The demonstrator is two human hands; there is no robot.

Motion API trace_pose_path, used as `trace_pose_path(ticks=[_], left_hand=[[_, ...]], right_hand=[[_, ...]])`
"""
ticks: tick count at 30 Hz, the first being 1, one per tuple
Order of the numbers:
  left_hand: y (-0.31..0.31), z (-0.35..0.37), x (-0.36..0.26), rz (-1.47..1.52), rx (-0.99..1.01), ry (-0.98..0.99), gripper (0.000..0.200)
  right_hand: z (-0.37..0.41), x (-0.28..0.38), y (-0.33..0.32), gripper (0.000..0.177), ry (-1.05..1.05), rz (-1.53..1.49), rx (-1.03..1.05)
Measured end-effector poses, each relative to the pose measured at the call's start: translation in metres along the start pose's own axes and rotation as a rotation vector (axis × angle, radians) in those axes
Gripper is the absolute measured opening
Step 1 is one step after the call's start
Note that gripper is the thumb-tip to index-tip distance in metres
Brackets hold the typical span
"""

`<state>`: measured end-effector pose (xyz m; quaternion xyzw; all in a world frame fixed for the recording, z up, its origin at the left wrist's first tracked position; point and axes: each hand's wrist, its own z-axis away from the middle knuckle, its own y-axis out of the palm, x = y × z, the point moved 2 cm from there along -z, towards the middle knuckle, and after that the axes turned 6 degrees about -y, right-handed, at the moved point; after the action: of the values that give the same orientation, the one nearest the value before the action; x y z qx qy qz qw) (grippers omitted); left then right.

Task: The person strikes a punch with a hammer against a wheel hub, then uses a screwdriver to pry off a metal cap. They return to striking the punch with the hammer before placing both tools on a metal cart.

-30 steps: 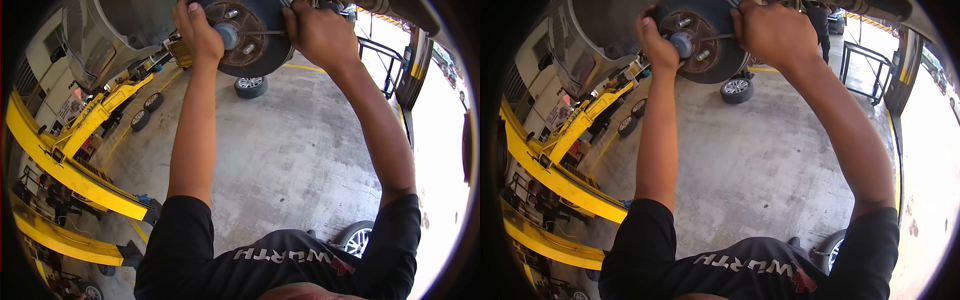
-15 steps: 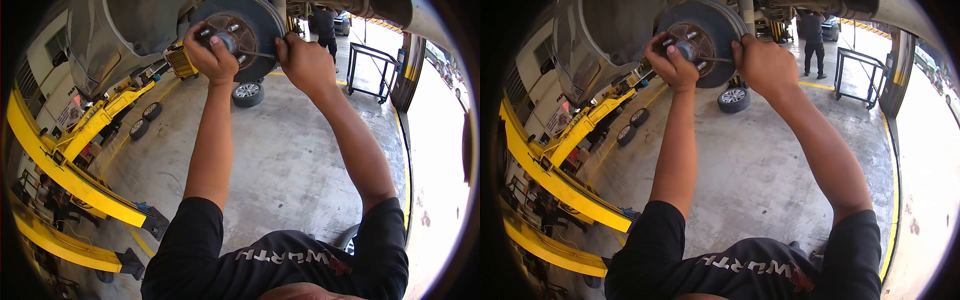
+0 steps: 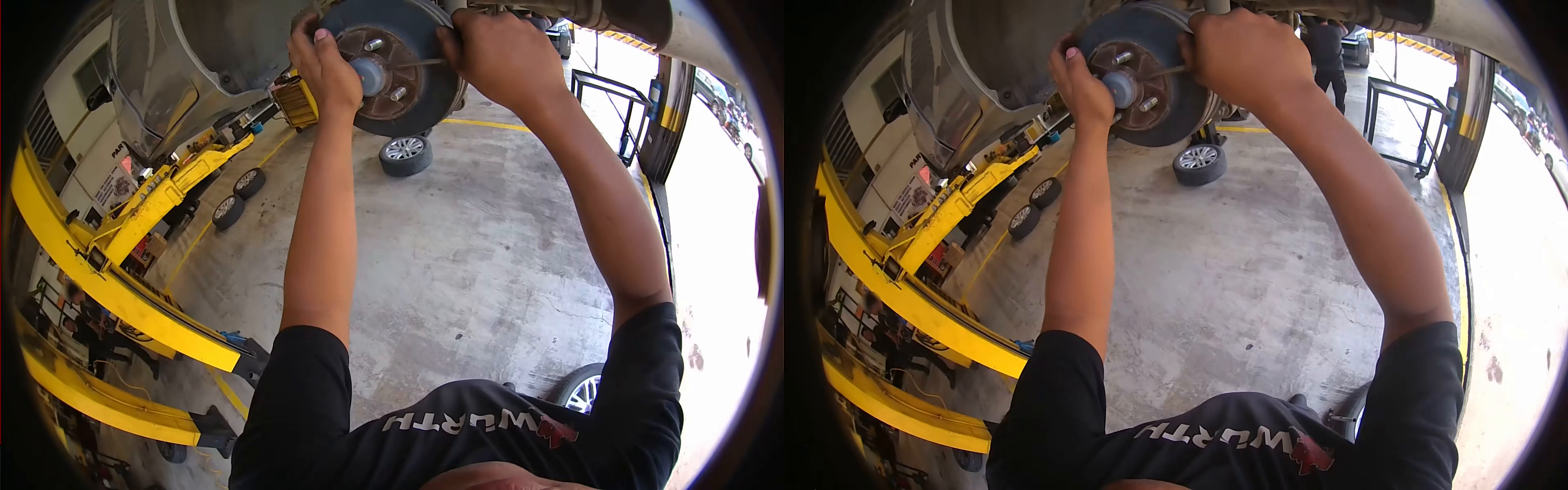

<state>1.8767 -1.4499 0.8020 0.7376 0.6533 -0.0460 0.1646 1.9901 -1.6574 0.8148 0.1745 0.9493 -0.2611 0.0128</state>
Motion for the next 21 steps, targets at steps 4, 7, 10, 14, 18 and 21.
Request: trace_pose_path(ticks=[4,7,10,14,18,21], left_hand=[[0.0,0.001,-0.004,-0.1,-0.008,0.003,0.04],[-0.001,0.003,-0.009,-0.124,-0.004,-0.009,0.039],[-0.001,0.004,-0.009,-0.105,0.007,-0.006,0.039],[-0.001,0.0,-0.004,-0.15,0.007,-0.075,0.048],[0.0,-0.001,-0.003,-0.142,-0.003,-0.121,0.052],[0.001,0.0,0.003,-0.147,-0.047,-0.099,0.05]], right_hand=[[-0.001,0.013,-0.024,0.032,0.042,0.01,0.01],[0.0,0.018,-0.029,0.032,0.038,0.017,0.015],[0.0,0.016,-0.022,0.032,0.029,0.041,0.03],[-0.003,0.021,-0.027,0.031,0.005,0.018,0.067],[-0.008,0.022,-0.027,0.031,0.003,0.07,0.075],[-0.011,0.007,-0.004,0.033,0.063,0.054,-0.019]])
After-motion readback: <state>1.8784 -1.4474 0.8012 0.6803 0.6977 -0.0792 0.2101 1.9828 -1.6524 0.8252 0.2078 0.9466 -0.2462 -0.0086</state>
